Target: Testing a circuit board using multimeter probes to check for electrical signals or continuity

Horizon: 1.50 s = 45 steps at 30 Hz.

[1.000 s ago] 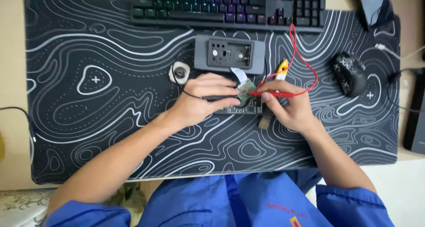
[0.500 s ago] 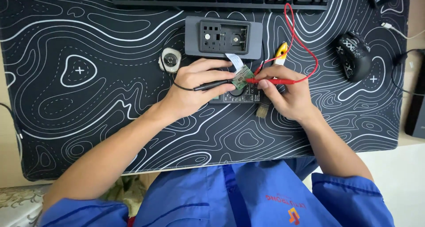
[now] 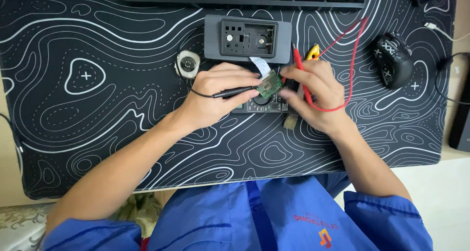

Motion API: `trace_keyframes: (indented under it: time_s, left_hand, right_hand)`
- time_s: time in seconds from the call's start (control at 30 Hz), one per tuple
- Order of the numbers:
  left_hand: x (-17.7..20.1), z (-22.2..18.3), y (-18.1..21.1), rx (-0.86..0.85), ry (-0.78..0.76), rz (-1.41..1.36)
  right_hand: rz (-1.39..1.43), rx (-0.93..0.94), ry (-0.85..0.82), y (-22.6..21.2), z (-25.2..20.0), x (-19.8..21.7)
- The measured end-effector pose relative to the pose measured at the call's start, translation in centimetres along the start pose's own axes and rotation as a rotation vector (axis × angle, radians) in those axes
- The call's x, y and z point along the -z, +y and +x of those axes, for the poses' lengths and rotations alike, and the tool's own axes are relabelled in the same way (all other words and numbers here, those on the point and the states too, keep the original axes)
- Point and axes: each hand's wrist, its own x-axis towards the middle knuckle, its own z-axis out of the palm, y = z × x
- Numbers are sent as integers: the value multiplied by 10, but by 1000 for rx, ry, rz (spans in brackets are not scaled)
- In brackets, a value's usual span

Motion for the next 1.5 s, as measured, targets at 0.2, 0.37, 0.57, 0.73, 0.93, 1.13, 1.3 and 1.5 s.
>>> trace_keyframes:
  time_s: [0.2, 0.37, 0.57, 0.73, 0.93, 1.13, 1.3, 1.5]
  left_hand:
    - [3, 0, -1, 13, -27, -21]
    - [5, -2, -6, 21, -44, -22]
    - [7, -1, -5, 35, -56, -42]
    - [7, 1, -3, 18, -54, -29]
    - [5, 4, -3, 0, -54, -15]
    - [4, 2, -3, -4, -57, 10]
    - [5, 3, -1, -15, -50, 0]
    - [5, 3, 0, -40, -33, 2]
  right_hand:
    - [-35, 34, -30, -2, 8, -12]
    - [-29, 24, -28, -2, 6, -18]
    - [6, -80, -94, -8, 6, -13]
    - [49, -169, -80, -15, 10, -9]
    - [95, -241, -67, -18, 11, -12]
    - [92, -241, -77, -13, 9, -10]
    - [101, -230, -88, -14, 10, -7]
    - [84, -200, -97, -9, 7, -2]
